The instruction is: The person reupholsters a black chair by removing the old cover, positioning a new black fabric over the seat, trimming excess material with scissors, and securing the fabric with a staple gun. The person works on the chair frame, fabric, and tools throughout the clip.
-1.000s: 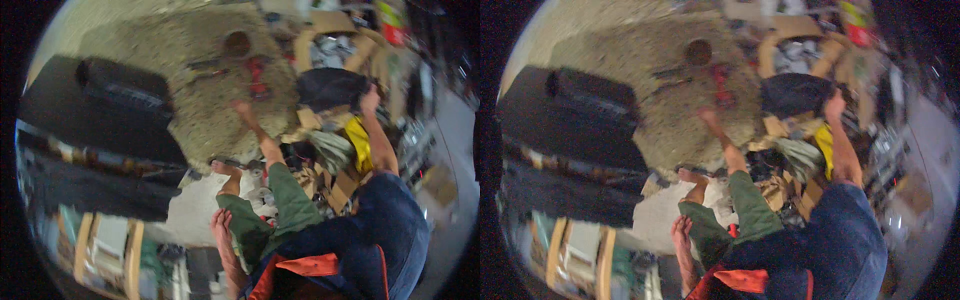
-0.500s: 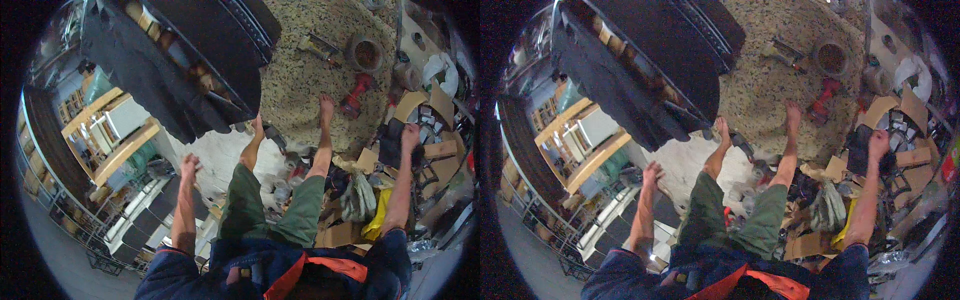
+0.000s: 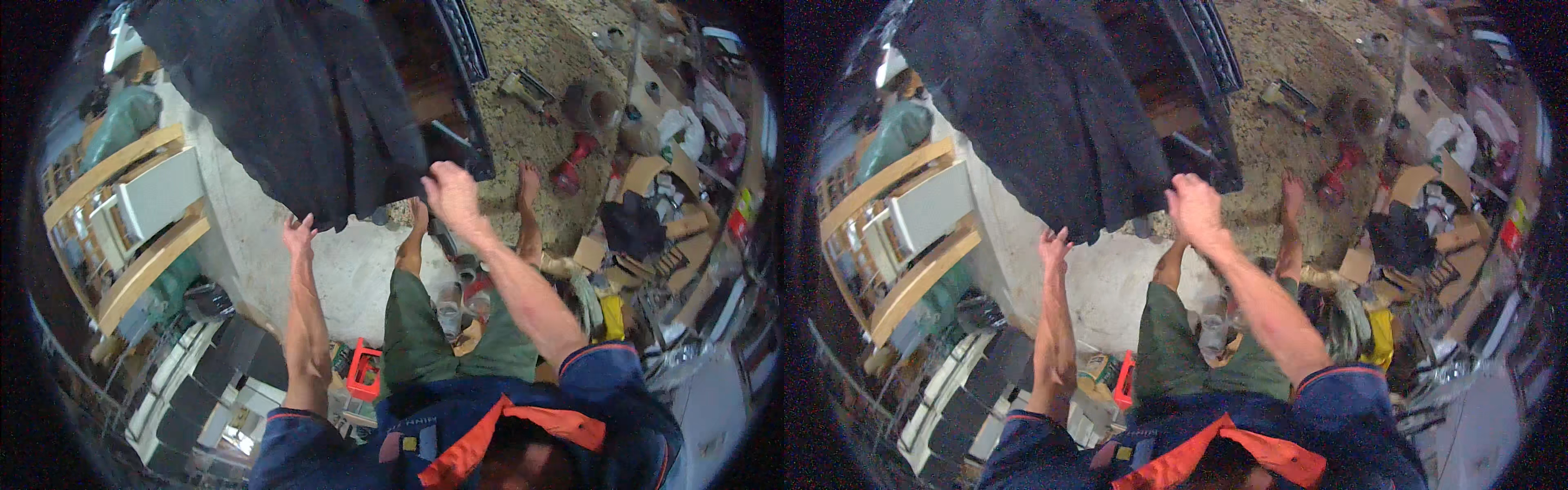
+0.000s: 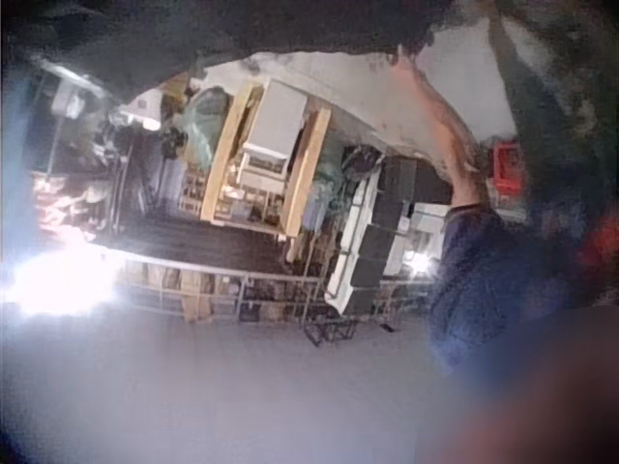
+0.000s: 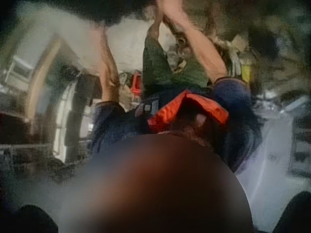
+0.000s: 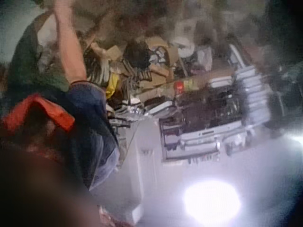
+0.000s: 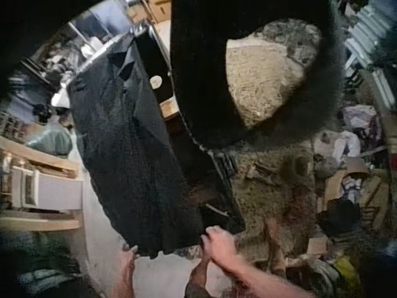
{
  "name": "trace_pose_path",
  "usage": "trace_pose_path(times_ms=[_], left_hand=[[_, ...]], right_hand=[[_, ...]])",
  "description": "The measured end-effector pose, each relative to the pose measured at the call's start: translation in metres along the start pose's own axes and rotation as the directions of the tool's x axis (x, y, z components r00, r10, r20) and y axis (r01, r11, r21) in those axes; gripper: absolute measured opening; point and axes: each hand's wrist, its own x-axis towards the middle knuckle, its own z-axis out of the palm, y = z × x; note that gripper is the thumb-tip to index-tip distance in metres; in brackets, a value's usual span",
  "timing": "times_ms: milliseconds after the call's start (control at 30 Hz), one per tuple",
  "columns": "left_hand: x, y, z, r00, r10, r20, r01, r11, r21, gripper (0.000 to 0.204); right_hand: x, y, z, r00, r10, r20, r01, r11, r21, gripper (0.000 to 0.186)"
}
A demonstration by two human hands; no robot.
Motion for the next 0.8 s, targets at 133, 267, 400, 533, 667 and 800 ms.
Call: trace_pose_path(times_ms=[133, 267, 400, 533, 667, 800], left_hand=[[0.031, -0.029, -0.021, 0.981, 0.162, 0.103, -0.164, 0.986, 0.014, 0.025], [0.045, -0.027, -0.042, 0.96, 0.152, 0.237, -0.155, 0.988, -0.005, 0.019], [0.048, -0.02, -0.048, 0.939, 0.117, 0.324, -0.098, 0.992, -0.074, 0.03], [0.058, -0.03, -0.052, 0.895, 0.034, 0.444, -0.003, 0.997, -0.071, 0.037], [0.076, -0.049, -0.059, 0.911, 0.038, 0.41, 0.025, 0.989, -0.146, 0.036], [0.065, -0.053, -0.063, 0.961, 0.159, 0.229, -0.132, 0.983, -0.126, 0.034]], right_hand=[[-0.017, 0.044, -0.042, 0.952, 0.293, 0.086, -0.303, 0.943, 0.142, 0.015], [-0.001, 0.064, -0.089, 0.899, 0.298, -0.321, -0.407, 0.838, -0.363, 0.03], [0.0, 0.047, -0.074, 0.804, 0.463, -0.372, -0.485, 0.873, 0.037, 0.082], [-0.009, 0.05, -0.045, 0.86, 0.43, -0.275, -0.481, 0.863, -0.155, 0.064], [-0.011, 0.086, -0.063, 0.759, 0.651, -0.012, -0.611, 0.718, 0.332, 0.017], [-0.016, 0.091, -0.076, 0.863, 0.281, -0.42, -0.388, 0.901, -0.195, 0.03]])
